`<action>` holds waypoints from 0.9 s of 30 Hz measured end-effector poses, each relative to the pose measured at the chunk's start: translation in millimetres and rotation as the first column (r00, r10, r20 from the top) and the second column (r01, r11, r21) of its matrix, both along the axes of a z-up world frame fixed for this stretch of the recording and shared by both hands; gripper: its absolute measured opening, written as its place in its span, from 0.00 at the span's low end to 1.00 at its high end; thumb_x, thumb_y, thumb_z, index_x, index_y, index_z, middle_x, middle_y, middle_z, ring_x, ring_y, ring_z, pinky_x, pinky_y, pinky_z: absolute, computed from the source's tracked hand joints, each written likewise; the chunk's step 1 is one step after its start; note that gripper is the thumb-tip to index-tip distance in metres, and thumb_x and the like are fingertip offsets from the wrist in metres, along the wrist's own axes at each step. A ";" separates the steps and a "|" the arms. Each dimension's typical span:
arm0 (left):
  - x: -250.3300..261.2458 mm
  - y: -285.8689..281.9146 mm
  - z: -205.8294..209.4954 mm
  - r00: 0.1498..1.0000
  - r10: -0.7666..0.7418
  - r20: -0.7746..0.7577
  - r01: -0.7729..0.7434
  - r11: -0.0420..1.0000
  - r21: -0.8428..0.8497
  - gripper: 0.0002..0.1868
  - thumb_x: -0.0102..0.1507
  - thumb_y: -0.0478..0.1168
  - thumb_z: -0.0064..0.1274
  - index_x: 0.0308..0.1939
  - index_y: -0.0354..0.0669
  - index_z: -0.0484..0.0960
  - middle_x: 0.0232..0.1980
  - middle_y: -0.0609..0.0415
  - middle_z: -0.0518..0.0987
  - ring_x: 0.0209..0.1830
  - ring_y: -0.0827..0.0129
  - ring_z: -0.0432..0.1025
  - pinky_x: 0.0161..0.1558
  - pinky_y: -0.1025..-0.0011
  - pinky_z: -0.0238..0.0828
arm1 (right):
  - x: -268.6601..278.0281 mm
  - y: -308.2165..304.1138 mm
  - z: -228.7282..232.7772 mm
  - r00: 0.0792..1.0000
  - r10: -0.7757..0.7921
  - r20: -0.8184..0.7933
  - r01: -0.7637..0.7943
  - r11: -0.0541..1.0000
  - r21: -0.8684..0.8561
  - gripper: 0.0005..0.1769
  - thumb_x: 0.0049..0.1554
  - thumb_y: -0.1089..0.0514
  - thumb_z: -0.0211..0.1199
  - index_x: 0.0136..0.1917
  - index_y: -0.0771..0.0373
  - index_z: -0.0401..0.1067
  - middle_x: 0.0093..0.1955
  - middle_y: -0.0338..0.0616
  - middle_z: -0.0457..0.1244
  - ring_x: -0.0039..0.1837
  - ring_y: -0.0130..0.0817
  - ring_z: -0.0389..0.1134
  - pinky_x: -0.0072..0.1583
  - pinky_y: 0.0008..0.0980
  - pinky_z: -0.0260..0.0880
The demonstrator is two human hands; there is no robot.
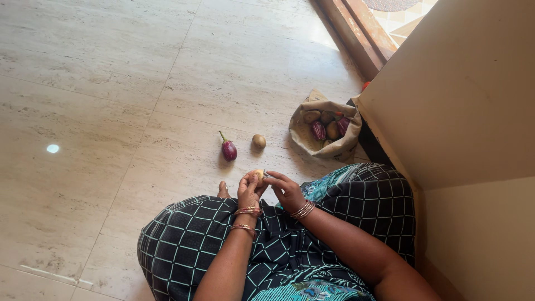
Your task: The person sits on the floor and peels potatoes and eggplants using a small knife. They handle the vegetables one at a time, removing the skin and placing the peeled items on the floor next to a sack of produce.
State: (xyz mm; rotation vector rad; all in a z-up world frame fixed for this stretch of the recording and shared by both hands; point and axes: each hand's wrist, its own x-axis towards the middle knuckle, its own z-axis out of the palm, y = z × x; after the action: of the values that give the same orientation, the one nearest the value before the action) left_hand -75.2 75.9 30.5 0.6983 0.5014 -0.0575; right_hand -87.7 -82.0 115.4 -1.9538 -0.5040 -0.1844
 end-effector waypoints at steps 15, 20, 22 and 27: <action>0.6 -0.8 -12.7 0.997 0.067 -0.048 -0.064 0.996 0.060 0.25 0.62 0.35 0.61 0.56 0.44 0.62 0.56 0.42 0.73 0.51 0.58 0.75 0.47 0.59 0.83 | 1.4 3.7 1.1 1.000 0.021 -0.004 -0.021 1.000 -0.002 0.16 0.58 0.66 0.65 0.59 0.60 0.77 0.65 0.49 0.68 0.58 0.38 0.75 0.56 0.32 0.77; -8.2 -11.0 -2.6 0.995 -0.101 -0.017 0.102 0.994 0.045 0.22 0.62 0.37 0.59 0.53 0.47 0.63 0.55 0.45 0.74 0.50 0.61 0.76 0.47 0.57 0.83 | 17.4 -4.1 -11.6 0.995 -0.103 -0.015 0.104 0.985 0.136 0.12 0.60 0.66 0.65 0.58 0.61 0.78 0.63 0.49 0.70 0.61 0.40 0.74 0.60 0.36 0.76; -7.6 -10.6 -4.5 0.996 -0.084 0.007 0.084 0.996 0.038 0.21 0.62 0.36 0.60 0.51 0.47 0.63 0.54 0.46 0.75 0.50 0.63 0.76 0.48 0.57 0.83 | 18.7 -5.6 -11.8 0.991 -0.069 -0.117 0.092 0.976 0.198 0.12 0.62 0.65 0.63 0.59 0.62 0.78 0.63 0.50 0.70 0.61 0.40 0.74 0.60 0.36 0.76; -2.5 -1.8 -21.1 0.998 0.068 -0.009 -0.068 0.998 0.006 0.20 0.63 0.36 0.62 0.44 0.44 0.62 0.48 0.44 0.76 0.44 0.62 0.76 0.48 0.55 0.84 | 4.6 -0.3 5.4 0.998 0.023 0.064 -0.017 0.997 -0.080 0.16 0.56 0.64 0.65 0.58 0.59 0.78 0.63 0.48 0.68 0.58 0.40 0.74 0.55 0.34 0.77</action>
State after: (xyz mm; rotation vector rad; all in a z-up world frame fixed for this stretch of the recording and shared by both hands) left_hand -77.7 74.1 9.4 0.6864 0.5339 0.0049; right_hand -83.1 -82.3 120.8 -2.0242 -0.5807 -0.2183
